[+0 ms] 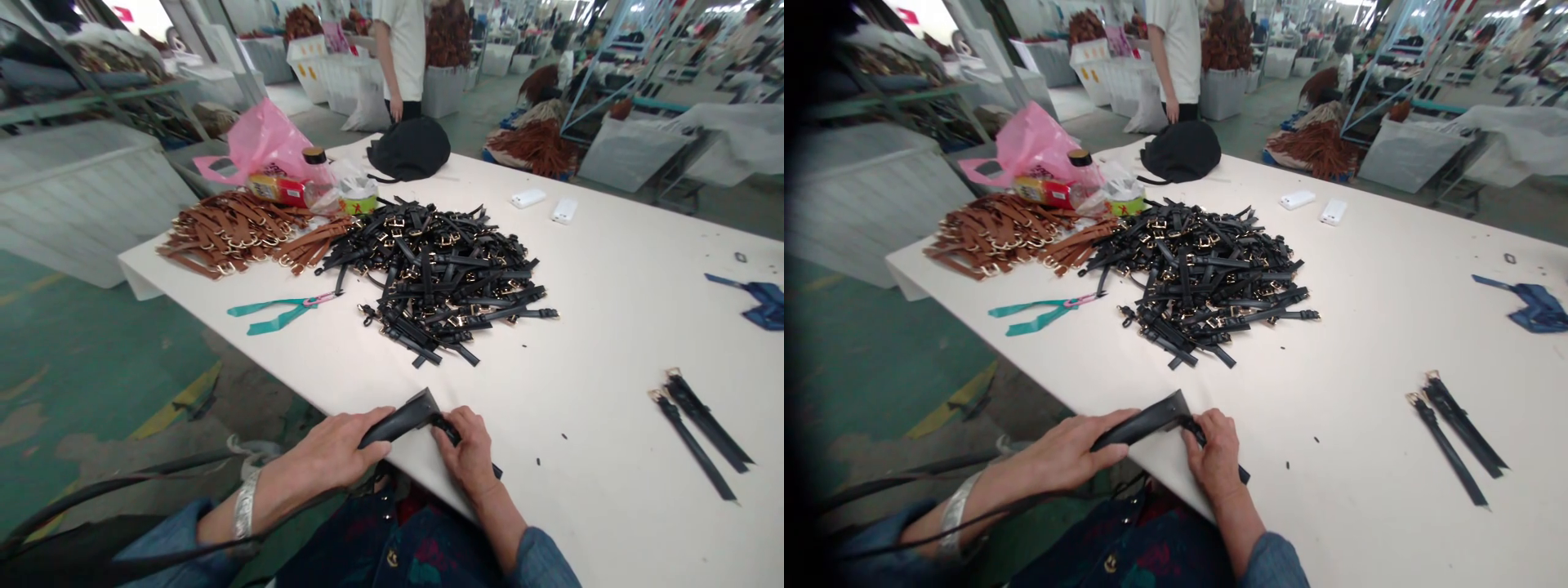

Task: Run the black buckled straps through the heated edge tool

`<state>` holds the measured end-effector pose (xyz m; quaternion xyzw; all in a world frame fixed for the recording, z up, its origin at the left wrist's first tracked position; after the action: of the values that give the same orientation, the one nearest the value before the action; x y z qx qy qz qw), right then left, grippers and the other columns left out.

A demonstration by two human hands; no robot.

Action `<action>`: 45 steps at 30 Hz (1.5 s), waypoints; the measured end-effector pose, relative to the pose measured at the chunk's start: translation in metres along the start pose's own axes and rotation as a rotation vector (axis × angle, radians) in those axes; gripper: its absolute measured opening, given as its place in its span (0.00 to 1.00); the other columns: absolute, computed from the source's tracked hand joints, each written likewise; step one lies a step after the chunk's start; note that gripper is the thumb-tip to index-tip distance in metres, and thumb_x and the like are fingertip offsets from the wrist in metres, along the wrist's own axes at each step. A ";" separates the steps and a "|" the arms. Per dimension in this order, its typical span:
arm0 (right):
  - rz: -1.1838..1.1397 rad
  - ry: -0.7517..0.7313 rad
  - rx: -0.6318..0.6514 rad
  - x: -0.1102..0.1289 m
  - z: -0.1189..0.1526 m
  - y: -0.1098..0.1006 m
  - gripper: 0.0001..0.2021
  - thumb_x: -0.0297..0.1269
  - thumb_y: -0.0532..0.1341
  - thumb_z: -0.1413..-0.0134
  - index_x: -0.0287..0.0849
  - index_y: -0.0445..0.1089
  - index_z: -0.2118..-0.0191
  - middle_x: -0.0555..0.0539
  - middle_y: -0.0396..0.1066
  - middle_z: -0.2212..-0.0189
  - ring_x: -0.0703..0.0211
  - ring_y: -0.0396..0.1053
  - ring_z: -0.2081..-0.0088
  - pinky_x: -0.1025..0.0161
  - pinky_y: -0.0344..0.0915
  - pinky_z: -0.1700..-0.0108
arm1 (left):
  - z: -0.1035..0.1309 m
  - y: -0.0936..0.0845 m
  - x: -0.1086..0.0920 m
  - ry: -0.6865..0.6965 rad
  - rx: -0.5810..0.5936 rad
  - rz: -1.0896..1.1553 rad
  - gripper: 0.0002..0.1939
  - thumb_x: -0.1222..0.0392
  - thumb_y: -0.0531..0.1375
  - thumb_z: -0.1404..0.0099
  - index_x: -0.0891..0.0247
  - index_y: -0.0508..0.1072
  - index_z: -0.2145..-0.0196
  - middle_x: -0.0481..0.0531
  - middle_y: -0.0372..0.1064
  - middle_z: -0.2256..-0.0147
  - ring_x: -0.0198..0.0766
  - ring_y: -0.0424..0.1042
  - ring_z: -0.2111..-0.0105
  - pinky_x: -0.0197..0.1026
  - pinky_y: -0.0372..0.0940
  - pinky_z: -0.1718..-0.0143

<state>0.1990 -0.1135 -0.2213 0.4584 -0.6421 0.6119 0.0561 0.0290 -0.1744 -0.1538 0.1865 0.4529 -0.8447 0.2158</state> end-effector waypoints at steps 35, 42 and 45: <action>-0.054 0.083 -0.025 -0.006 0.000 -0.001 0.08 0.36 0.64 0.49 0.44 0.75 0.61 0.45 0.71 0.64 0.54 0.67 0.62 0.56 0.63 0.59 | 0.016 0.009 0.027 -0.025 0.015 0.110 0.26 0.48 0.51 0.34 0.51 0.60 0.39 0.47 0.69 0.46 0.47 0.70 0.49 0.44 0.62 0.47; -0.033 0.083 -0.065 -0.005 0.000 -0.003 0.06 0.37 0.63 0.49 0.44 0.75 0.65 0.46 0.71 0.66 0.56 0.68 0.63 0.58 0.63 0.60 | 0.003 0.012 0.010 -0.004 -0.041 0.117 0.25 0.50 0.51 0.34 0.54 0.61 0.40 0.51 0.69 0.45 0.47 0.70 0.49 0.45 0.61 0.46; -0.017 0.071 -0.073 -0.002 -0.002 -0.005 0.06 0.37 0.62 0.47 0.43 0.75 0.65 0.46 0.71 0.67 0.56 0.68 0.64 0.58 0.63 0.60 | -0.003 0.011 0.008 0.011 -0.067 0.114 0.26 0.49 0.50 0.34 0.57 0.62 0.41 0.53 0.69 0.46 0.47 0.70 0.49 0.45 0.60 0.44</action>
<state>0.2024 -0.1100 -0.2188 0.4394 -0.6579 0.6033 0.1005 0.0284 -0.1789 -0.1674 0.2093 0.4706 -0.8144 0.2674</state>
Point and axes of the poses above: each hand's wrist, its own z-axis away from the middle knuckle, its own y-axis out of the palm, x = y × z, the point moved 10 cm from there along -z, towards the middle knuckle
